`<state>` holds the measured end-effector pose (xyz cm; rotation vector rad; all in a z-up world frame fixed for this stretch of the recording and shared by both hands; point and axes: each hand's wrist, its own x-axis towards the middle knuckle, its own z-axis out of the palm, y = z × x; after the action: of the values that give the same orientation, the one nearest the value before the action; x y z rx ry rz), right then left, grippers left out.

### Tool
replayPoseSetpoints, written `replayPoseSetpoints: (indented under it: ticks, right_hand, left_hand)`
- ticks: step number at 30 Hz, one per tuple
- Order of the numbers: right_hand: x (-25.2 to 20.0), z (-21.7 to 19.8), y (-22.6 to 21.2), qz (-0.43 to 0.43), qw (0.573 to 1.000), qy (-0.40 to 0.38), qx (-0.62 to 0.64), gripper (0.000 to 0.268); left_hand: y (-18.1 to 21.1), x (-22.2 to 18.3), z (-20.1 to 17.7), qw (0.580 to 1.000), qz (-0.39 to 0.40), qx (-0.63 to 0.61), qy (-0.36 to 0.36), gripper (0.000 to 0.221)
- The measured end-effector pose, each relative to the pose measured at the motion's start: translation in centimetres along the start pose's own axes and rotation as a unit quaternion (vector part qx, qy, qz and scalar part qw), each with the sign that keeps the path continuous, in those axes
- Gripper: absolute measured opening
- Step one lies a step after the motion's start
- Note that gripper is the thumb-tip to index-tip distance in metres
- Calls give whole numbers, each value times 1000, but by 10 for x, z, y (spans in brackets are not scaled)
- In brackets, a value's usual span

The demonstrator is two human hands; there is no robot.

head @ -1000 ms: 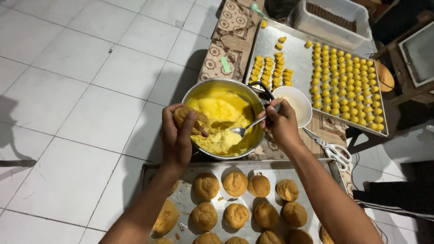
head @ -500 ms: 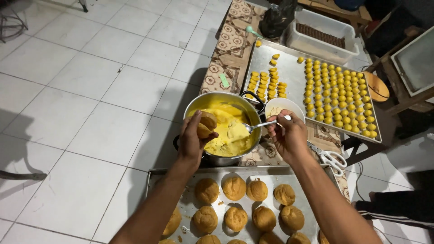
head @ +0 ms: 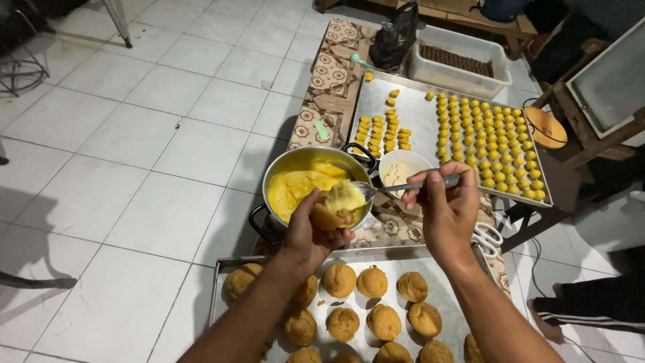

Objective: A person is manually filling pre-baked pastry shells with a yellow cream filling using a spoon.

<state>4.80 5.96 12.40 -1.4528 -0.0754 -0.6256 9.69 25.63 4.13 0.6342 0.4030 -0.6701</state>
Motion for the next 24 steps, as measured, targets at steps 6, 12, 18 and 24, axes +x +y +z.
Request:
replayPoseSetpoints:
  ticks: [6,12,18,24]
  right_hand:
    - [-9,1,-27,-121,984,-52,-118,8]
    - [-17,6,-44,-212,955,-93,-183,5]
    - [-28,2,-33,-257,930,-127,-230,2]
    - [-29,16,-49,-294,898,-169,-281,4]
  left_hand:
    - [-7,-4,-1,999,-28,12,-9,67]
    - [-10,-5,-8,999,-25,18,-42,57]
    - [-11,-18,3,998,-21,34,-57,58]
    - [-14,-25,6,995,-4,73,-70,56]
